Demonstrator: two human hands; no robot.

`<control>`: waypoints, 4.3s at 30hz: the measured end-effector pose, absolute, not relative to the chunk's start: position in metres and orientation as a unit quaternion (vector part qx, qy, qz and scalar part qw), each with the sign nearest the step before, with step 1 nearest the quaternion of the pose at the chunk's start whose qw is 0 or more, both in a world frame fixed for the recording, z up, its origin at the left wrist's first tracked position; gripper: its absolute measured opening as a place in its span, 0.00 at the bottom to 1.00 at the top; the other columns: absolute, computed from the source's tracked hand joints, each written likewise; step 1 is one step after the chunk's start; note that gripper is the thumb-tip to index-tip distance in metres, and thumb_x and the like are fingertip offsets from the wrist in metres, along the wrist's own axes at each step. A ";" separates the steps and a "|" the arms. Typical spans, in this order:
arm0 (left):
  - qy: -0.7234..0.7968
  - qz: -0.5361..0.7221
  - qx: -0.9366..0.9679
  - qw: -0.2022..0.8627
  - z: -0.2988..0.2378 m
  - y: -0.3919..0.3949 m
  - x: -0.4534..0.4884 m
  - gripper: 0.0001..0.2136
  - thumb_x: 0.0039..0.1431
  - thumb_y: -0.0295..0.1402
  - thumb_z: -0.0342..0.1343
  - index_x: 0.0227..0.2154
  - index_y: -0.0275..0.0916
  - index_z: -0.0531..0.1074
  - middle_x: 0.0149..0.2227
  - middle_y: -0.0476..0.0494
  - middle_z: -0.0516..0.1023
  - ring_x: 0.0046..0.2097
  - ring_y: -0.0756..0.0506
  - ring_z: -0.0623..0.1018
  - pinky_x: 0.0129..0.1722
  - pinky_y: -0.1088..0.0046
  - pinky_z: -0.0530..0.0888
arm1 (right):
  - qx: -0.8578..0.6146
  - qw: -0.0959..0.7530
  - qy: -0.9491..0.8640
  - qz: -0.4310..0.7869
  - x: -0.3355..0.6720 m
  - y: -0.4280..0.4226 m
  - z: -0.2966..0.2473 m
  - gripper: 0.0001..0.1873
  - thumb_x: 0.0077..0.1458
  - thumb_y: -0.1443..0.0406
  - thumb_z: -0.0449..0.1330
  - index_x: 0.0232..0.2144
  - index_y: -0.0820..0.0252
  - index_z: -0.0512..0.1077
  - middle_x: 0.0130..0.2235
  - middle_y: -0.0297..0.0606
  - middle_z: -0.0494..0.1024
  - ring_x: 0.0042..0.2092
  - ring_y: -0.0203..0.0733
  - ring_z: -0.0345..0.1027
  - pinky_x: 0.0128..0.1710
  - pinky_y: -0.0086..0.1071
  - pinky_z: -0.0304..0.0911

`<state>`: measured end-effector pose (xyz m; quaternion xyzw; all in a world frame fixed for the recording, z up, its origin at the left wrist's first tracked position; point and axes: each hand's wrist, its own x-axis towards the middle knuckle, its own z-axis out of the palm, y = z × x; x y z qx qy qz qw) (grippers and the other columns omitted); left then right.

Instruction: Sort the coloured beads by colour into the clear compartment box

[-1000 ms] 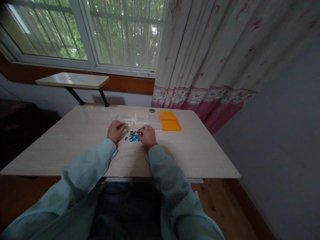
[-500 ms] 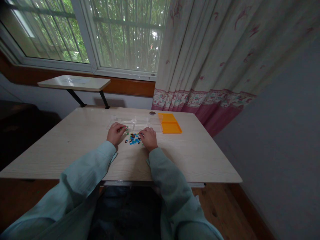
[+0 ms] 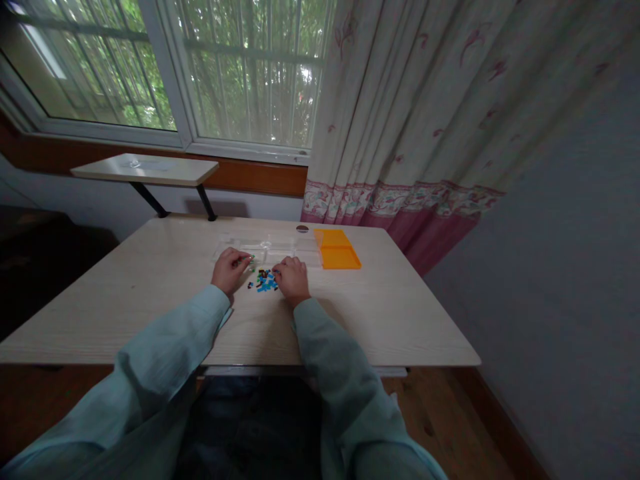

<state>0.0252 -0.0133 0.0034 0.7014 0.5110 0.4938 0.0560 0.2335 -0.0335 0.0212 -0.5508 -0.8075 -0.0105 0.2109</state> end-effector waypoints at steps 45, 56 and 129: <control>0.522 0.434 0.734 -0.029 0.013 -0.027 0.033 0.13 0.61 0.37 0.50 0.44 0.45 0.75 0.35 0.42 0.69 0.40 0.42 0.67 0.43 0.62 0.66 | -0.495 0.557 -0.583 0.324 0.235 -0.026 0.014 0.10 0.49 0.58 0.59 0.30 0.58 0.73 0.30 0.35 0.78 0.32 0.38 0.73 0.35 0.31 0.68; 0.436 0.400 0.806 0.006 0.022 -0.041 0.062 0.15 0.60 0.39 0.52 0.48 0.46 0.72 0.36 0.43 0.70 0.41 0.43 0.67 0.43 0.64 0.66 | -0.436 0.537 -0.565 0.451 0.223 -0.029 0.012 0.14 0.43 0.54 0.63 0.27 0.59 0.70 0.22 0.32 0.75 0.25 0.36 0.70 0.25 0.28 0.65; 0.613 0.439 0.657 0.000 0.005 -0.012 0.020 0.11 0.58 0.40 0.52 0.33 0.42 0.78 0.34 0.42 0.71 0.43 0.41 0.67 0.47 0.60 0.63 | -0.437 0.289 -0.848 0.083 0.258 -0.029 0.018 0.08 0.53 0.58 0.63 0.31 0.55 0.78 0.37 0.36 0.75 0.42 0.40 0.62 0.44 0.32 0.53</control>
